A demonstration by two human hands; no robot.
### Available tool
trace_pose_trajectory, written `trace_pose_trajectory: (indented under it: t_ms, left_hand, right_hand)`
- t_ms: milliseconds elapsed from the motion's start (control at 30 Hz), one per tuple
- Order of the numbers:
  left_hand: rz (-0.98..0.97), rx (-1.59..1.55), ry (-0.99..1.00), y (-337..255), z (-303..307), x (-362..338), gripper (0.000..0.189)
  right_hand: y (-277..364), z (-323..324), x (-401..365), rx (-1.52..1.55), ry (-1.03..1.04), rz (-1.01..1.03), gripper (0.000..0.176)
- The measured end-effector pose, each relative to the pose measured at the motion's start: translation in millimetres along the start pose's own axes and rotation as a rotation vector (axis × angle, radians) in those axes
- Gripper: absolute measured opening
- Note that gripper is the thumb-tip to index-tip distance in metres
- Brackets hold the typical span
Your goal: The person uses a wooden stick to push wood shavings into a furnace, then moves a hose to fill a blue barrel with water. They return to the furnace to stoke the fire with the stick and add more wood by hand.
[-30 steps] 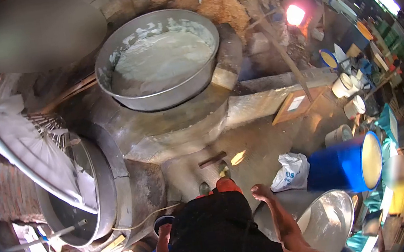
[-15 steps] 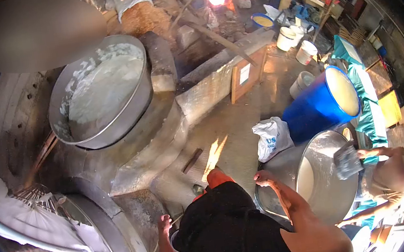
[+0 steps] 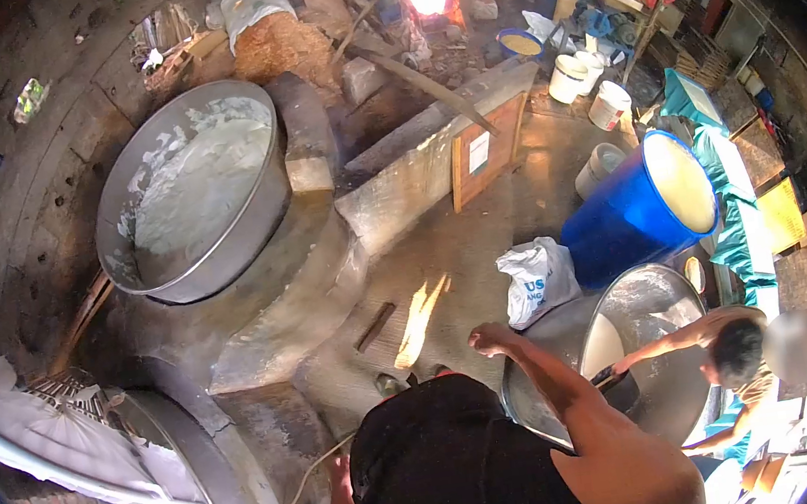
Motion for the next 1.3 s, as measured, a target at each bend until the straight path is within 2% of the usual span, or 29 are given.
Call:
trace_pose_trajectory:
  t_ms: [33,67,133,167,200,267,300,333,367,400,433,467,500,533,600,633,700,767,800,867,933,1000,1033,1067,1133,1167,1267,1300]
  left_hand:
    - [0.038,-0.095,0.062,30,-9,10,0.027]
    - [0.077,-0.188,0.125,86,-21,31,0.028]
    - [-0.347,0.421,-0.19,112,-29,33,0.034]
    - [-0.075,0.296,-0.048,112,-39,10,0.034]
    - [-0.075,0.298,-0.046,108,-46,-8,0.034]
    - [0.117,0.05,0.004,116,-60,-27,0.031]
    - [0.162,0.011,0.009,112,-66,-33,0.023]
    - [0.16,0.014,0.011,88,-67,-50,0.023]
    - [0.064,0.134,0.041,33,-68,-77,0.02]
    - [0.061,0.158,0.083,26,-74,-76,0.016]
    - [0.057,0.182,0.125,19,-80,-75,0.012]
    - [0.116,0.073,0.068,17,-82,-72,0.011]
    - [0.113,0.069,0.086,16,-85,-66,0.011]
    - [0.108,0.066,0.104,19,-88,-50,0.012]
    - [0.053,0.003,0.092,30,-92,-11,0.016]
    - [0.003,0.095,0.115,18,-94,-4,0.02]
    - [-0.045,0.19,0.142,13,-100,8,0.025]
    - [-0.291,0.097,-0.022,-18,-101,11,0.027]
    - [-0.291,0.094,-0.022,-19,-103,10,0.027]
    - [-0.154,0.041,0.033,-52,-109,-26,0.031]
    - [-0.128,0.045,0.048,-46,-113,-35,0.034]
    - [-0.121,0.015,-0.003,-50,-113,-56,0.035]
    - [-0.078,0.022,0.052,-22,-112,-42,0.034]
    - [-0.078,0.024,0.052,-22,-111,-51,0.034]
    - [-0.024,0.306,0.063,-22,-112,-85,0.029]
    - [-0.092,0.247,0.032,-26,-113,-100,0.025]
    - [-0.063,0.265,0.028,-8,-111,-121,0.024]
    - [-0.051,0.284,0.024,1,-112,-129,0.024]
  right_hand:
    - [-5,1,1,0.057,0.016,-0.032,0.038]
    - [-2,3,-3,0.059,0.014,-0.031,0.038]
    - [8,15,-22,0.11,-0.013,-0.054,0.041]
    - [2,17,-25,0.112,-0.013,-0.055,0.041]
    - [-5,18,-29,0.136,-0.006,-0.059,0.042]
    - [-11,23,-44,0.166,-0.005,-0.062,0.043]
    - [-15,26,-56,0.152,-0.015,-0.076,0.043]
    - [-20,29,-65,0.137,-0.023,-0.089,0.043]
    - [-53,15,-55,0.281,0.035,-0.066,0.041]
    - [-88,0,-44,0.426,0.096,-0.052,0.038]
    - [-105,-6,-48,0.347,0.08,-0.065,0.032]
    - [-127,-12,-50,0.268,0.063,-0.076,0.027]
    - [-164,-43,-38,0.974,0.43,-0.084,0.027]
    - [-154,-40,-54,0.976,0.425,-0.08,0.027]
    - [-133,-7,-111,0.245,0.002,-0.254,0.027]
    - [-144,-16,-113,0.189,0.039,-0.249,0.028]
    - [-164,-33,-121,0.208,0.06,-0.288,0.027]
    - [-174,-41,-130,0.339,0.059,-0.359,0.024]
    - [-176,-42,-130,0.336,0.059,-0.36,0.024]
    - [-178,-47,-125,0.435,0.095,-0.309,0.026]
    - [-179,-50,-118,0.486,0.117,-0.285,0.027]
    - [-161,-38,-110,0.282,0.105,-0.23,0.03]
    - [-168,-42,-95,0.292,0.138,-0.254,0.03]
    - [-181,-46,-75,0.294,0.139,-0.254,0.03]
    - [-203,-59,-24,0.078,0.126,-0.024,0.028]
    - [-180,-45,-31,0.078,0.093,0.011,0.025]
    - [-88,5,-78,0.109,-0.008,0.172,0.023]
    - [-89,5,-67,0.113,0.017,0.178,0.022]
Point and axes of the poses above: each hand's wrist, its own x-axis towards the middle knuckle, its own z-axis out of the back of the hand, y = z × x, the point moved 8 cm from there along x, towards the middle knuckle, and after that the axes turned 5 degrees about y, right-handed, at the moved point
